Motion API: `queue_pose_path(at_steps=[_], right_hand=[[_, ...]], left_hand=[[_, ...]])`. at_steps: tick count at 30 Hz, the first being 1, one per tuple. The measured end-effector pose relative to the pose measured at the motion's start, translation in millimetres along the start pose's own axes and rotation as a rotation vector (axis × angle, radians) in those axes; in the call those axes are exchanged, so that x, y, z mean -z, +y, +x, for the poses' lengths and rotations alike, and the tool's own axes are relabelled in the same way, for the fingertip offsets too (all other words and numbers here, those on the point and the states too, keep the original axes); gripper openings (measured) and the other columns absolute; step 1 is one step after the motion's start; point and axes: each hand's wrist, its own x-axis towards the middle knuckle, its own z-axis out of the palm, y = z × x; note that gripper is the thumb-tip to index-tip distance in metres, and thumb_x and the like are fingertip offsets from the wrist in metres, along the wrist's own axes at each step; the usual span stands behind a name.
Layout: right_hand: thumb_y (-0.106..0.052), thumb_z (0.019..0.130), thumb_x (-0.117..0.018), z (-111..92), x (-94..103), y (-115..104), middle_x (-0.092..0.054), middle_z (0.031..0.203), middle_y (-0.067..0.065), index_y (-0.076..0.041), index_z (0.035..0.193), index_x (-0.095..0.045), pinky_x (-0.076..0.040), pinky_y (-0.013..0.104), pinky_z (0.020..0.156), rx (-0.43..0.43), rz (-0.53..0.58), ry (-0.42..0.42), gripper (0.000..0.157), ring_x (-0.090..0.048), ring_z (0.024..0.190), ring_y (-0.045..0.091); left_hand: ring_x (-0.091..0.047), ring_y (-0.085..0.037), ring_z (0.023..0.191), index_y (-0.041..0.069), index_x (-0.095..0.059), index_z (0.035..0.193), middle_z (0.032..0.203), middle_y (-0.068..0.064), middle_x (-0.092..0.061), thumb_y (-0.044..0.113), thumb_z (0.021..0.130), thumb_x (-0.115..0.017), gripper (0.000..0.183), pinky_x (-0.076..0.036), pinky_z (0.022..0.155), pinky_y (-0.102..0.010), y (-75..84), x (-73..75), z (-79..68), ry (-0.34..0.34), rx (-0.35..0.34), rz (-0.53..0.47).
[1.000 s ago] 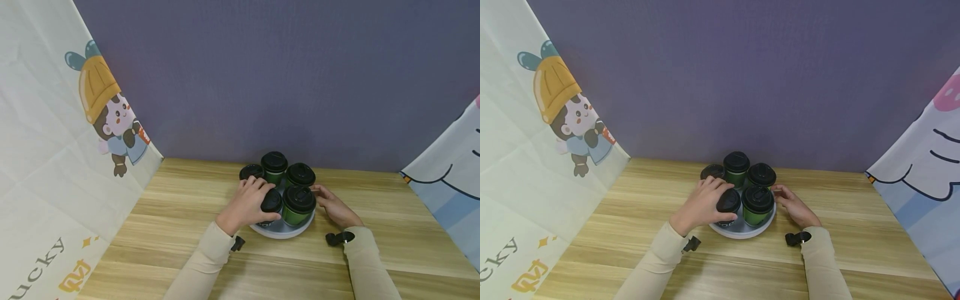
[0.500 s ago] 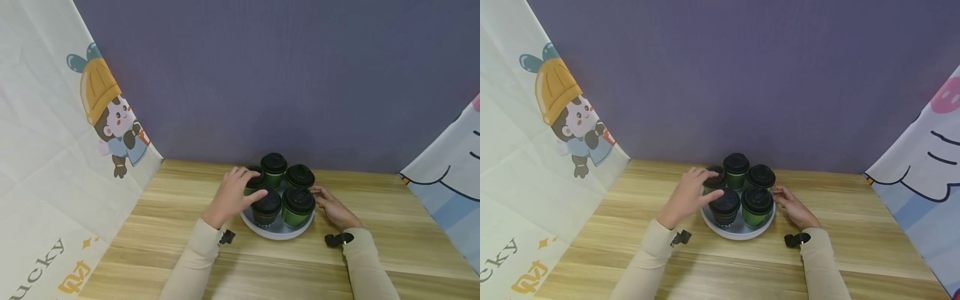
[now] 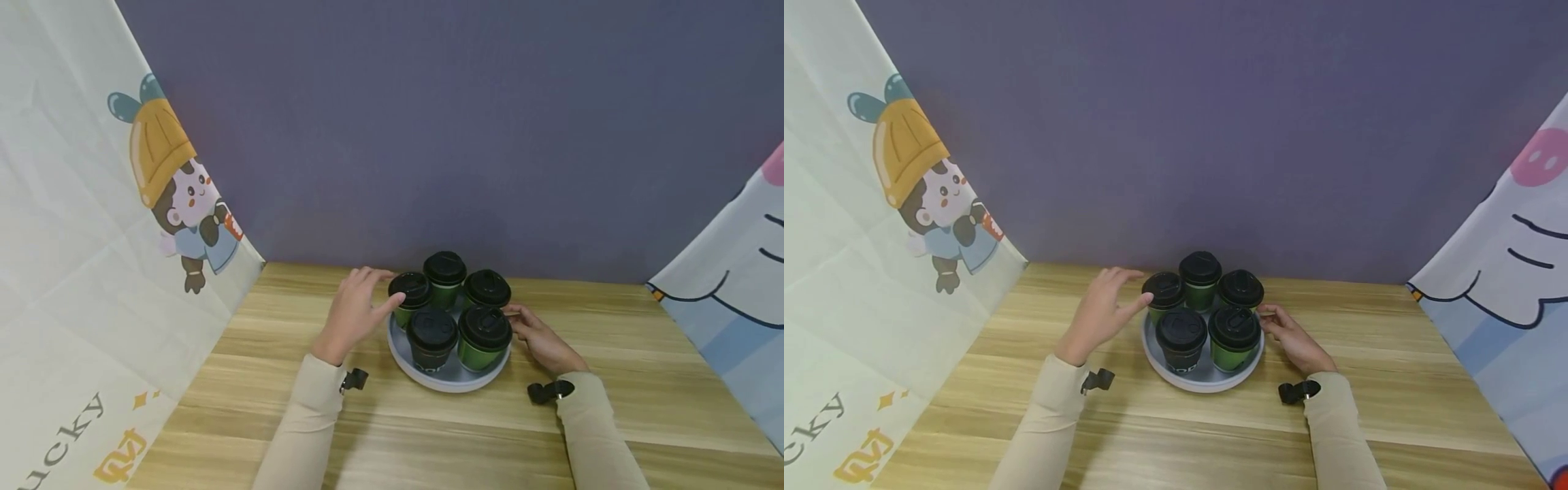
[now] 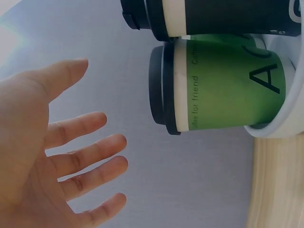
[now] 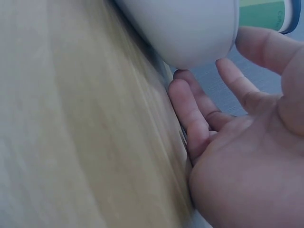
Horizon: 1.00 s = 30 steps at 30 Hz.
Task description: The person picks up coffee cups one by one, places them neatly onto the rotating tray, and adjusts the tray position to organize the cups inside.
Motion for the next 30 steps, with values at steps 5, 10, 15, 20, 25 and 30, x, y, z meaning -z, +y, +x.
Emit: queue_pose_path(at_steps=[5, 10, 15, 20, 25, 30], right_hand=[[-0.028, 0.109, -0.049, 2, -0.2, 2, -0.054, 0.121, -0.011, -0.013, 0.142, -0.042, -0.027, 0.038, 0.091, -0.002, -0.009, 0.0, 0.037, -0.051, 0.109, 0.002], [-0.029, 0.109, -0.049, 2, 0.0, 3, -0.054, 0.121, -0.01, -0.012, 0.144, -0.042, -0.029, 0.038, 0.091, 0.005, -0.013, -0.006, 0.039, -0.051, 0.109, 0.002], [-0.029, 0.11, -0.048, 3, -0.8, 4, -0.055, 0.121, -0.009, -0.009, 0.145, -0.041, -0.029, 0.038, 0.091, 0.009, -0.024, -0.005, 0.041, -0.052, 0.109, 0.002], [-0.028, 0.109, -0.049, 4, -1.5, 5, -0.057, 0.119, -0.011, -0.008, 0.145, -0.041, -0.029, 0.037, 0.091, -0.005, -0.036, 0.022, 0.042, -0.052, 0.109, 0.001], [-0.025, 0.109, -0.049, 4, -1.9, 6, -0.059, 0.117, -0.014, -0.007, 0.145, -0.041, -0.03, 0.036, 0.091, -0.004, -0.032, 0.035, 0.042, -0.053, 0.107, 0.0], [-0.022, 0.108, -0.048, 4, 0.4, 1, -0.061, 0.125, -0.002, -0.001, 0.149, -0.037, -0.038, 0.033, 0.094, -0.019, -0.077, 0.049, 0.047, -0.055, 0.107, 0.0]], left_hand=[[-0.059, -0.028, 0.122, 0.011, -0.066, 0.132, 0.128, -0.007, -0.069, 0.052, 0.097, -0.065, 0.054, -0.043, 0.108, -0.052, -4.0, -2.0, -0.6, -0.01, 0.018, 0.009], [-0.059, -0.03, 0.126, 0.009, -0.065, 0.133, 0.131, -0.009, -0.068, 0.051, 0.098, -0.065, 0.055, -0.04, 0.112, -0.053, -6.1, -3.1, -0.8, -0.034, 0.032, 0.013], [-0.057, -0.031, 0.131, 0.009, -0.063, 0.136, 0.135, -0.009, -0.066, 0.05, 0.098, -0.065, 0.056, -0.038, 0.116, -0.053, -10.0, -3.9, -1.8, -0.061, 0.055, 0.021], [-0.056, -0.033, 0.132, 0.006, -0.063, 0.136, 0.136, -0.012, -0.066, 0.045, 0.099, -0.065, 0.054, -0.039, 0.115, -0.054, -16.2, -6.3, -2.1, -0.062, 0.064, 0.018], [-0.054, -0.034, 0.135, 0.008, -0.062, 0.138, 0.14, -0.012, -0.063, 0.041, 0.101, -0.063, 0.049, -0.039, 0.115, -0.054, -23.9, -8.8, -1.9, -0.075, 0.115, 0.037], [-0.054, -0.036, 0.136, 0.009, -0.06, 0.14, 0.143, -0.015, -0.06, 0.035, 0.101, -0.065, 0.048, -0.04, 0.114, -0.054, -34.4, -11.3, -2.2, -0.074, 0.169, 0.046]])
